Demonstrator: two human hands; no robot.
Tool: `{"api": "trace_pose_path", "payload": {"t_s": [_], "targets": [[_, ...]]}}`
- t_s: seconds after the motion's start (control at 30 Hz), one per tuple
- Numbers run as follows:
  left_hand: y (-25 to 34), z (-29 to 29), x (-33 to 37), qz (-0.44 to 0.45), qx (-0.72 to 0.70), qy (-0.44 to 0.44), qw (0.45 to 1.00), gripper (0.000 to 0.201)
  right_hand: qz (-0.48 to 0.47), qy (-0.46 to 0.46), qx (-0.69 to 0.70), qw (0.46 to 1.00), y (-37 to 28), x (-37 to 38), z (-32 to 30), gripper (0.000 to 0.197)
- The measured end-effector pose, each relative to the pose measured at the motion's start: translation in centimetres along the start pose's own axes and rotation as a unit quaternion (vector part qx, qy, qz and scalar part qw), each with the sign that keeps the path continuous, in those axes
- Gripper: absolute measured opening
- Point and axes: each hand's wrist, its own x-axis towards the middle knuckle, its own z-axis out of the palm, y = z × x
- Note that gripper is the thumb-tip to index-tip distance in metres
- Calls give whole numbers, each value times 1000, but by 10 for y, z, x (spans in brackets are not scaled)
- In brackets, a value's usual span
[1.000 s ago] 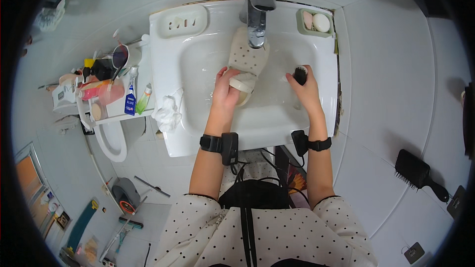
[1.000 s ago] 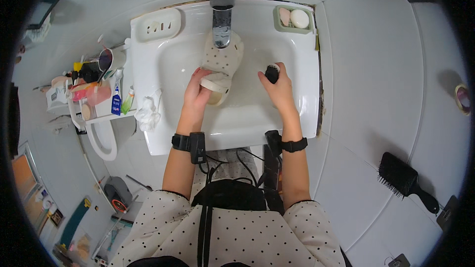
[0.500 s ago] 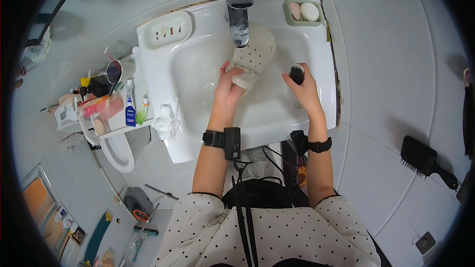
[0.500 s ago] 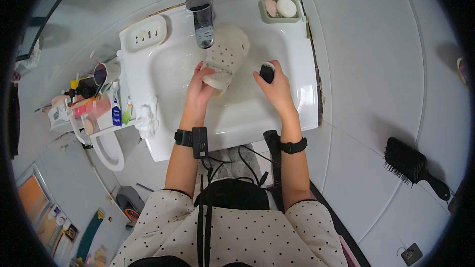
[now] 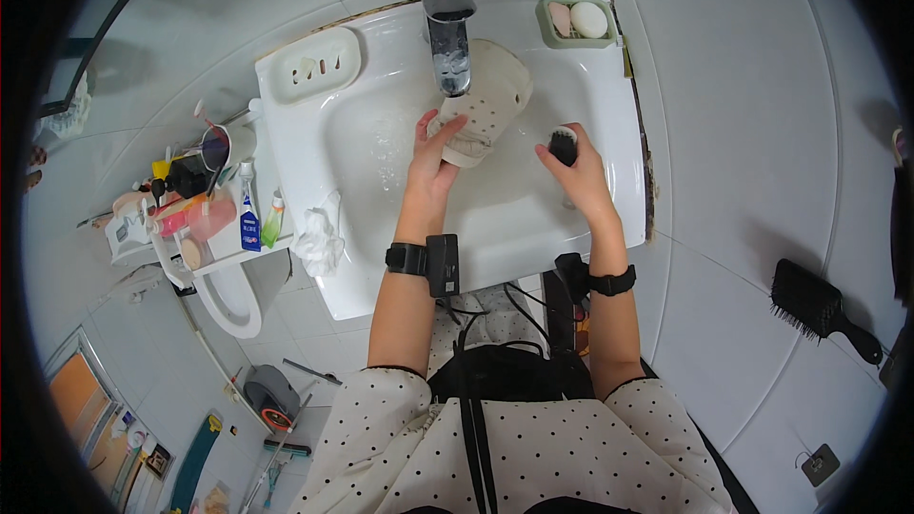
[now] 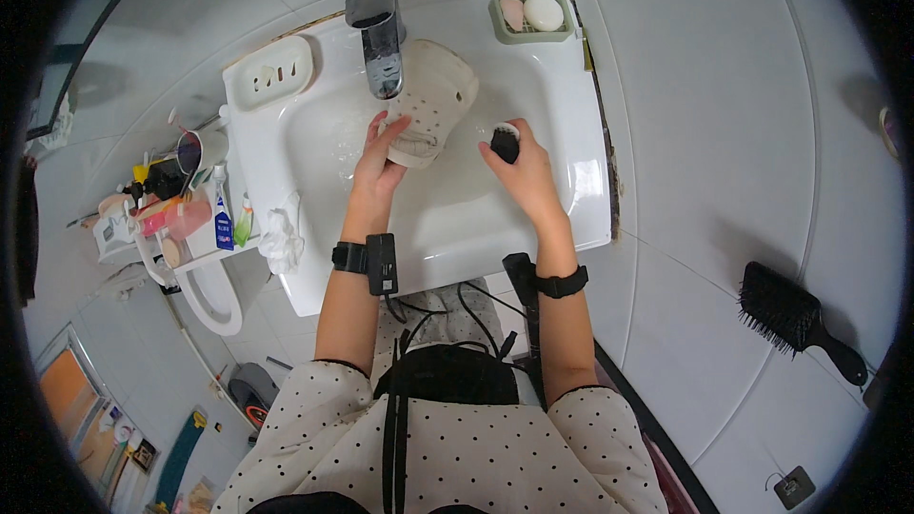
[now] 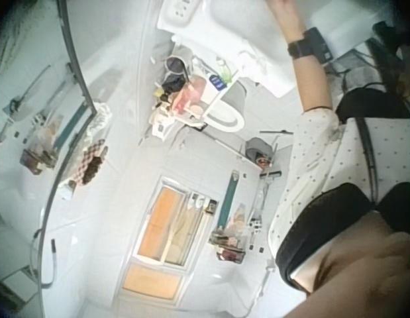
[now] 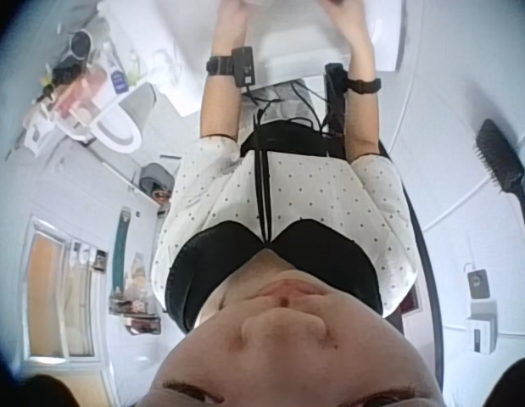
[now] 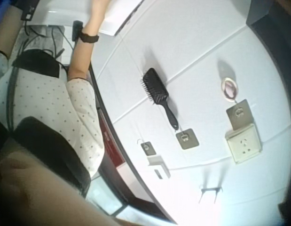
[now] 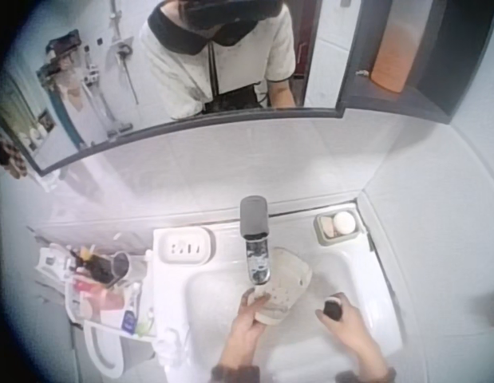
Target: Cleaning a white rubber shoe with a brush and soapy water in a bathroom sink.
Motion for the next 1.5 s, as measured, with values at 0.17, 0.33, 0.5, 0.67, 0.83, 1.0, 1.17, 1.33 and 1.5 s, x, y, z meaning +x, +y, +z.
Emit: {"api": "trace_pose_path", "payload": {"t_s": [0.17, 0.33, 0.5, 0.67, 0.83, 1.0, 1.17, 1.33, 1.5], "targets": [[10, -15, 4, 9, 42, -27, 999, 55, -32, 7, 14, 999, 1, 5, 11, 38], [12, -19, 2, -11, 34, -95, 995, 61, -60, 49, 49, 996, 10, 24, 17, 37], [17, -25, -3, -14, 10, -136, 991, 59, -40, -18, 159, 986, -7, 35, 11, 51], [17, -2, -17, 3, 35, -88, 995, 57, -70, 57, 33, 995, -31, 26, 18, 68], [7, 7, -16, 76, 21, 47, 996, 50, -62, 127, -29, 989, -36, 20, 23, 74], [6, -18, -9, 16, -54, -57, 997, 43, -39, 150, 22, 988, -43, 12, 28, 76], [19, -2, -27, -122, -111, -47, 985, 44, -43, 156, 34, 986, -38, 6, 23, 70], [10, 2, -9, -58, -77, -171, 980, 40, -47, 166, 61, 983, -35, 4, 20, 64], [9, 10, -3, 7, 149, -118, 982, 46, -70, 240, 19, 968, -13, 17, 19, 64]]}}
